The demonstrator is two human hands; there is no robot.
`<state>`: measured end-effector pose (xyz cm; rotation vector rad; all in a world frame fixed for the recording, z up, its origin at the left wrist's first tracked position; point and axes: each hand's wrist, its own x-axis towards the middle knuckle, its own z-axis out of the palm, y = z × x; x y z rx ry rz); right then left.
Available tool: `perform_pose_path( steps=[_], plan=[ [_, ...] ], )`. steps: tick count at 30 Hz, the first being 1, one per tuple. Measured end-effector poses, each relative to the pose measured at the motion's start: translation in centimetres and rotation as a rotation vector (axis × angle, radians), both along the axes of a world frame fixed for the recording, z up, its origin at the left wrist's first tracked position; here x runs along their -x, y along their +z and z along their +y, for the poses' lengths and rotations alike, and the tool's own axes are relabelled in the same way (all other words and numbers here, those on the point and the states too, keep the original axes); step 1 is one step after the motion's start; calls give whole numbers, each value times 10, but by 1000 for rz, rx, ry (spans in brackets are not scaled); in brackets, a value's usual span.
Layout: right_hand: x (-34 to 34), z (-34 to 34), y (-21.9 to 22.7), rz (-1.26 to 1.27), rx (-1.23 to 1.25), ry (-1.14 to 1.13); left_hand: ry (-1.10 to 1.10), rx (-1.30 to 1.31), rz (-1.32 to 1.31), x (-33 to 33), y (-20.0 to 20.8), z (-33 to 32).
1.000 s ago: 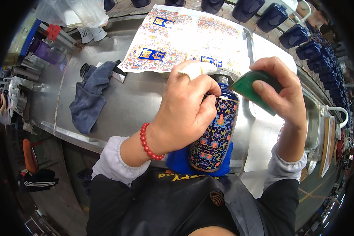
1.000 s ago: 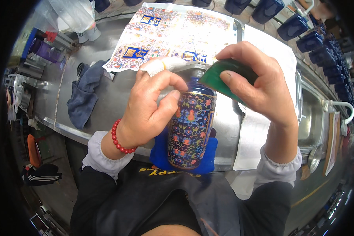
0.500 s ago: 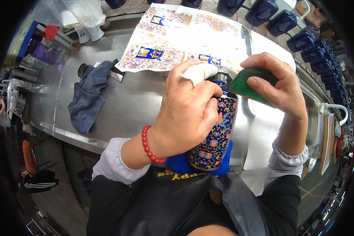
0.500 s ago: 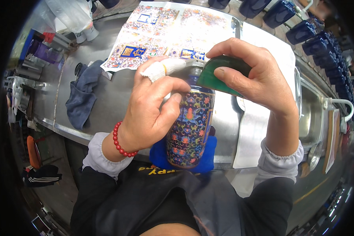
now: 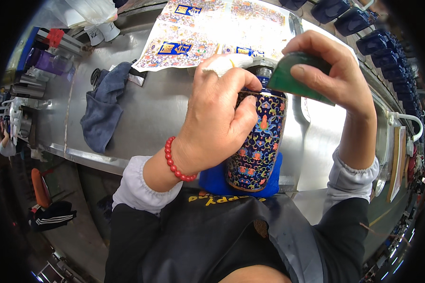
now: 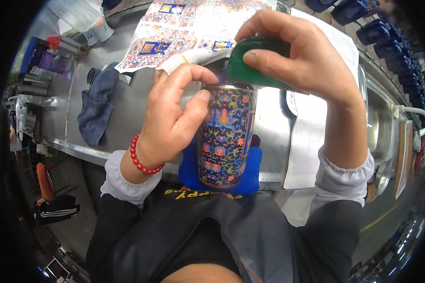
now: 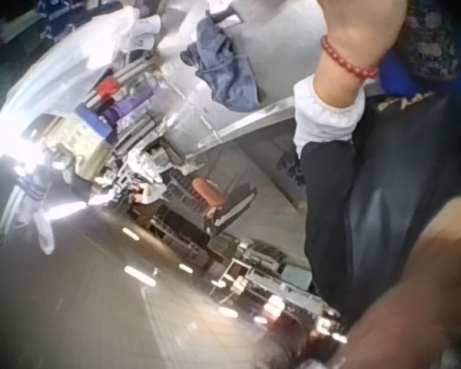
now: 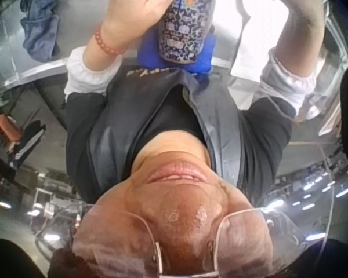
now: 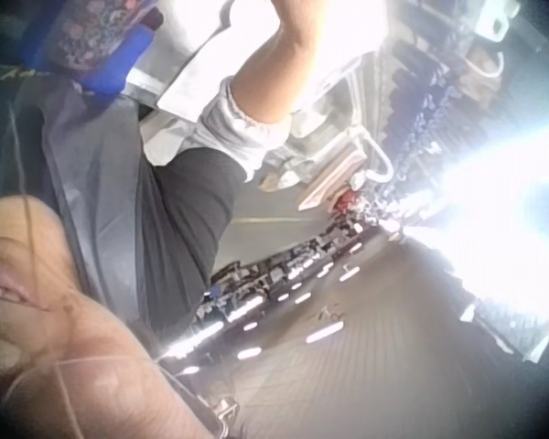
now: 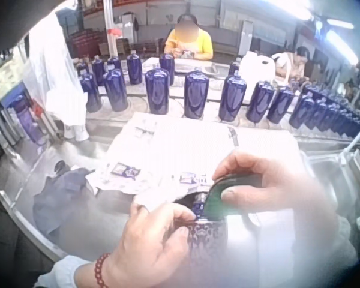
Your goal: The person applies decorative stickers to a blue cylindrical bottle. They peel stickers from a sheet, position them on the bottle, and smooth them with a green squeegee tool. The person rotates the bottle to apply multiple stickers and uses a white cloth to wipe the surface.
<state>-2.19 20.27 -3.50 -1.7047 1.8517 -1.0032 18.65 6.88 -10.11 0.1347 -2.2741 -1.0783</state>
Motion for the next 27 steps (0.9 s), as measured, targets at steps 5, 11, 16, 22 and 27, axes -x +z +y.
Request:
perform_pose_path(
  steps=[5, 11, 16, 22, 27],
  plan=[
    [18, -10, -2, 41, -121, 101, 10, 17, -27, -4, -4, -3],
    [9, -29, 8, -33, -141, 174, 18, -17, -28, -6, -7, -1],
    [-12, -30, 32, -351, -487, -135, 29, 18, -18, -6, -7, -1],
    [11, -36, 17, -284, -353, 153, 37, 20, -5, -7, -9, -1],
    [18, -28, 17, -293, -443, 145, 42, 37, 9, -6, -11, -1]
  ],
)
